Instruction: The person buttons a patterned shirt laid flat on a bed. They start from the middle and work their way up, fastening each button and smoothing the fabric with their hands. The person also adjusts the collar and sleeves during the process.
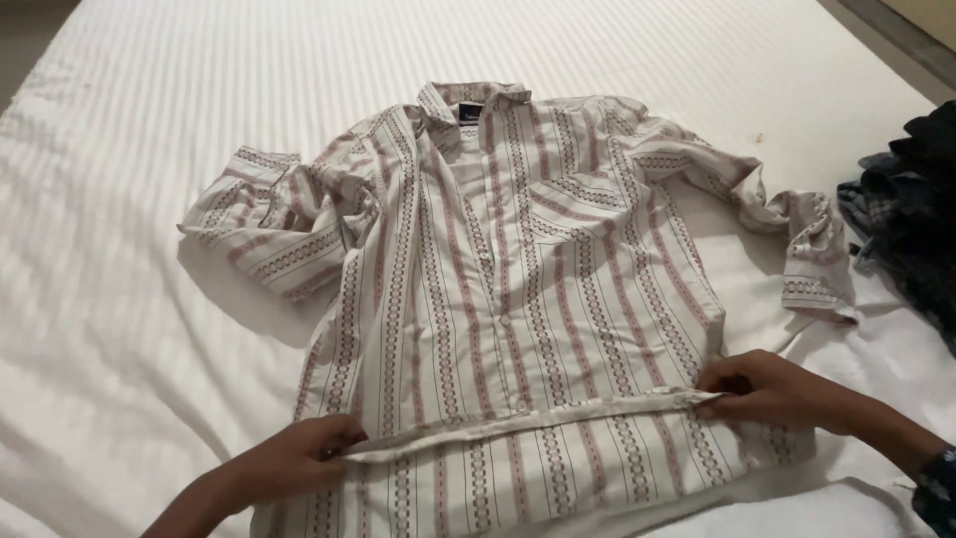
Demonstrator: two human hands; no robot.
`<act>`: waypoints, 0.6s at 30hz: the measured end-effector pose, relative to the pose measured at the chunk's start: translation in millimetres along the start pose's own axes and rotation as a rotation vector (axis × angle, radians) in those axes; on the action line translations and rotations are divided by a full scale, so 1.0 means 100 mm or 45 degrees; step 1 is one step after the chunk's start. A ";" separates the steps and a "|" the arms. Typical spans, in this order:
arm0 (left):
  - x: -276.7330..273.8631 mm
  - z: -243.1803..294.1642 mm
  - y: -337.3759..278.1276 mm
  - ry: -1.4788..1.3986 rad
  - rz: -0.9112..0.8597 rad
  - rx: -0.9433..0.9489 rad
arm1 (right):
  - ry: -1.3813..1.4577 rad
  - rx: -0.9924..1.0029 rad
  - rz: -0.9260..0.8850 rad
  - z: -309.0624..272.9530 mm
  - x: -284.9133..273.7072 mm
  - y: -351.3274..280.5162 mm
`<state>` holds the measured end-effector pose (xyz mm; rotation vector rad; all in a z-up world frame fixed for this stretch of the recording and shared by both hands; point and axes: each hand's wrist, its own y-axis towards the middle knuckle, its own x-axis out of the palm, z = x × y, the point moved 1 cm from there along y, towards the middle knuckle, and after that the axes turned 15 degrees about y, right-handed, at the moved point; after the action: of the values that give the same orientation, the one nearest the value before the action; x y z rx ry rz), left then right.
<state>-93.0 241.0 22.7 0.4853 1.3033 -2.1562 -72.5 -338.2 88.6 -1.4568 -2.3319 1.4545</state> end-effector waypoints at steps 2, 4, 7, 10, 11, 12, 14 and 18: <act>-0.05 -0.04 -0.12 -0.102 -0.010 -0.012 | 0.047 0.028 0.053 0.14 -0.04 0.02; -0.12 -0.03 -0.34 -0.199 -0.016 -0.029 | 0.098 0.048 0.105 0.34 -0.12 0.02; -0.01 -0.54 -0.38 -0.052 -0.123 -0.196 | 0.091 0.007 0.174 1.00 -0.36 0.05; 0.68 -2.24 0.12 -0.594 -0.140 -0.042 | -0.076 -0.485 0.126 1.83 -0.51 0.17; 0.90 -2.75 0.35 -0.433 -0.038 0.048 | -0.047 -0.548 0.120 1.91 -0.47 0.18; 1.22 -3.19 0.57 -0.272 0.066 0.136 | -0.018 -0.611 0.114 1.99 -0.43 0.18; 1.19 -3.28 0.61 0.081 0.292 0.286 | -0.015 -0.577 0.119 2.36 -0.59 0.15; 1.48 -2.74 0.17 0.296 0.492 0.207 | -0.007 -0.455 0.129 2.78 -1.10 -0.31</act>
<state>-192.1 436.4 -199.1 0.9933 1.0476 -1.9255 -160.7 -611.5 0.0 -1.6701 -2.6620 1.0983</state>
